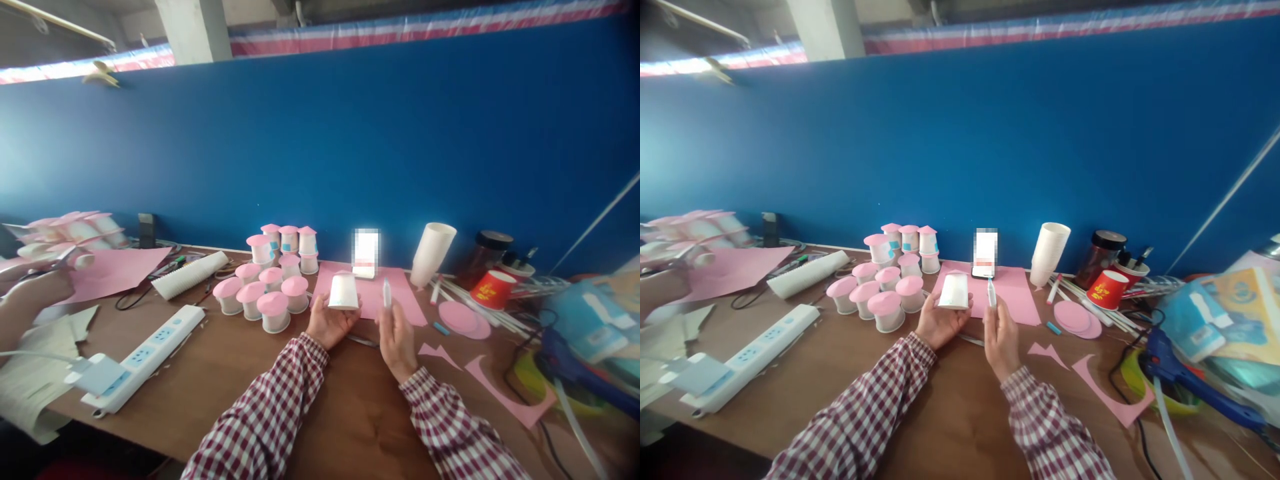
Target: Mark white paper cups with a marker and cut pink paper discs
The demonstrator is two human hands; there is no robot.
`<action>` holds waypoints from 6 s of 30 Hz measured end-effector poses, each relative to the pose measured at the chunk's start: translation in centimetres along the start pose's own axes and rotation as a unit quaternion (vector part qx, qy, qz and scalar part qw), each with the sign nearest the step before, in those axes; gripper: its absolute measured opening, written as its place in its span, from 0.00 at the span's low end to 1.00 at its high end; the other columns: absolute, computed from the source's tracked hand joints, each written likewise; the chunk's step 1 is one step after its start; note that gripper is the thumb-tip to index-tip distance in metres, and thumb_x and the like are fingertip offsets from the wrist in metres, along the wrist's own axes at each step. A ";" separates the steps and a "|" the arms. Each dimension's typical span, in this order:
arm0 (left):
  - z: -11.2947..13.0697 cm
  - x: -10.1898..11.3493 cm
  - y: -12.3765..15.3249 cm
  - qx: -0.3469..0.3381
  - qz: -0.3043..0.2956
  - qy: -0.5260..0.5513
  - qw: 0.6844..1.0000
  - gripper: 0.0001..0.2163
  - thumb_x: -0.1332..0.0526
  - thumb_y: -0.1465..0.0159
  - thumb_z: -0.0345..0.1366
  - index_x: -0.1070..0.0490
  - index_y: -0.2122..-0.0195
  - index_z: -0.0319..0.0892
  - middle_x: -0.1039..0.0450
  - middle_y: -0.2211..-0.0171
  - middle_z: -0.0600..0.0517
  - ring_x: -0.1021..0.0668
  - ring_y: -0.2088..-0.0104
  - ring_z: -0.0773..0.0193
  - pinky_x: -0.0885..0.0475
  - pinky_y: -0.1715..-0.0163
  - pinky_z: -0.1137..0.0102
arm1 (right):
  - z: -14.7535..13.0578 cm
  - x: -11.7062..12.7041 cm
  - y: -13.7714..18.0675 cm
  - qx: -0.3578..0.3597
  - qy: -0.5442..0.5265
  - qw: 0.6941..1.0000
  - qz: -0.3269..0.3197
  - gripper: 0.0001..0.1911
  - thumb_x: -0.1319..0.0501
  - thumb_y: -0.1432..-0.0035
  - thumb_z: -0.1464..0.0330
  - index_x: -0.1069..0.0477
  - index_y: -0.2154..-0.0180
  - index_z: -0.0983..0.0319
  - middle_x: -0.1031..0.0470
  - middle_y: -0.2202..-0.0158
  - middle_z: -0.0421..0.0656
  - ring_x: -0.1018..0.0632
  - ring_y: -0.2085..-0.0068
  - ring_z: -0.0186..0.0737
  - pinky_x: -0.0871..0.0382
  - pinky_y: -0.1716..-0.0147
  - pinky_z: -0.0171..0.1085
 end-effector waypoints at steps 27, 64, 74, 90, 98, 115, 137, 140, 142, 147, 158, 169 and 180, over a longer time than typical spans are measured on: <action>0.2 1.2 -1.2 -0.058 0.085 -0.083 0.991 0.18 0.40 0.41 0.44 0.32 0.56 0.36 0.27 0.60 0.44 0.25 0.58 0.60 0.30 0.53 0.64 | -0.7 1.9 0.4 0.042 0.009 0.997 0.068 0.12 0.48 0.39 0.63 0.30 0.58 0.61 0.24 0.65 0.47 0.23 0.67 0.40 0.27 0.66 0.39; 0.0 1.7 -1.3 -0.104 0.082 -0.212 0.968 0.15 0.39 0.42 0.41 0.31 0.58 0.38 0.27 0.66 0.48 0.25 0.64 0.64 0.31 0.57 0.65 | -0.8 0.4 0.6 0.022 -0.002 0.999 -0.028 0.14 0.50 0.37 0.62 0.31 0.62 0.62 0.25 0.70 0.44 0.23 0.69 0.37 0.29 0.68 0.35; 0.0 1.7 -1.3 -0.107 0.077 -0.210 0.969 0.14 0.39 0.42 0.41 0.31 0.59 0.38 0.27 0.65 0.48 0.25 0.63 0.63 0.31 0.57 0.65 | -1.1 0.5 0.5 0.030 -0.003 0.999 -0.036 0.13 0.50 0.37 0.62 0.31 0.62 0.62 0.24 0.71 0.43 0.23 0.70 0.36 0.29 0.69 0.33; 0.1 1.8 -1.5 -0.110 0.076 -0.213 0.968 0.14 0.40 0.42 0.42 0.30 0.59 0.38 0.27 0.63 0.47 0.25 0.64 0.65 0.29 0.60 0.67 | -1.0 0.5 0.4 0.031 0.008 0.999 -0.031 0.11 0.50 0.37 0.64 0.32 0.66 0.62 0.25 0.74 0.41 0.24 0.73 0.34 0.31 0.71 0.31; 0.1 1.5 -1.4 -0.099 0.070 -0.226 0.967 0.15 0.40 0.41 0.41 0.30 0.56 0.38 0.28 0.65 0.48 0.26 0.64 0.65 0.28 0.61 0.68 | -0.5 0.5 0.4 0.033 0.025 0.999 -0.017 0.12 0.50 0.37 0.65 0.32 0.69 0.62 0.25 0.73 0.42 0.24 0.73 0.34 0.32 0.71 0.32; 0.0 1.5 -1.2 -0.090 0.089 -0.204 0.971 0.12 0.41 0.41 0.39 0.31 0.60 0.37 0.27 0.65 0.47 0.25 0.63 0.63 0.28 0.57 0.64 | -0.7 0.8 0.2 0.040 0.037 0.998 -0.015 0.13 0.50 0.37 0.65 0.33 0.71 0.61 0.26 0.74 0.41 0.25 0.75 0.34 0.33 0.71 0.32; 0.0 0.9 -1.1 -0.087 0.053 -0.270 0.958 0.17 0.41 0.41 0.43 0.31 0.54 0.38 0.27 0.60 0.45 0.24 0.59 0.59 0.29 0.56 0.63 | -0.9 0.9 0.1 0.034 0.034 0.999 -0.023 0.14 0.51 0.37 0.64 0.33 0.71 0.61 0.26 0.76 0.41 0.25 0.74 0.35 0.34 0.71 0.33; 0.0 1.0 -1.1 -0.089 0.059 -0.267 0.958 0.17 0.41 0.41 0.43 0.31 0.55 0.39 0.26 0.60 0.46 0.24 0.60 0.60 0.28 0.57 0.64 | -0.9 0.8 0.0 0.037 0.042 0.998 -0.029 0.15 0.51 0.37 0.64 0.34 0.73 0.61 0.27 0.77 0.41 0.26 0.75 0.34 0.35 0.71 0.33; 0.0 1.1 -1.1 -0.086 0.058 -0.266 0.958 0.17 0.41 0.41 0.43 0.31 0.55 0.39 0.26 0.60 0.45 0.24 0.60 0.60 0.28 0.57 0.63 | -1.0 0.9 0.0 0.038 0.039 0.998 -0.028 0.15 0.51 0.37 0.63 0.34 0.73 0.61 0.27 0.77 0.41 0.26 0.75 0.34 0.35 0.71 0.33; -0.1 1.2 -1.1 -0.069 0.070 -0.265 0.959 0.17 0.41 0.41 0.43 0.30 0.55 0.38 0.26 0.60 0.45 0.24 0.60 0.60 0.28 0.57 0.64 | -0.9 1.1 0.1 0.034 0.027 0.999 -0.006 0.13 0.51 0.37 0.64 0.34 0.70 0.61 0.26 0.76 0.41 0.25 0.74 0.35 0.34 0.71 0.33; -0.1 1.3 -1.0 -0.060 0.089 -0.246 0.963 0.16 0.41 0.41 0.43 0.31 0.55 0.38 0.25 0.62 0.45 0.23 0.61 0.59 0.27 0.57 0.63 | -0.8 1.1 0.0 0.033 0.038 0.999 -0.011 0.14 0.51 0.37 0.63 0.34 0.71 0.61 0.27 0.77 0.41 0.25 0.74 0.35 0.34 0.71 0.34; -0.1 1.6 -1.2 -0.071 0.087 -0.233 0.966 0.15 0.40 0.41 0.43 0.30 0.58 0.38 0.26 0.63 0.47 0.24 0.62 0.62 0.27 0.58 0.65 | -1.0 0.8 0.2 0.041 0.052 0.997 -0.032 0.15 0.51 0.37 0.64 0.34 0.72 0.61 0.27 0.77 0.40 0.25 0.75 0.35 0.34 0.72 0.33; -0.2 1.0 -1.0 -0.068 0.060 -0.285 0.954 0.18 0.41 0.40 0.44 0.31 0.53 0.39 0.27 0.58 0.44 0.25 0.57 0.57 0.28 0.56 0.62 | -0.8 1.1 0.1 0.039 0.056 0.998 -0.009 0.13 0.50 0.37 0.64 0.34 0.72 0.61 0.26 0.77 0.40 0.25 0.75 0.35 0.34 0.71 0.33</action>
Point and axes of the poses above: each hand's wrist, its own y-axis away from the middle knuckle, its own x-axis out of the back of the hand, z = x × y, the point moved 5 cm from there along -y, towards the middle knuckle
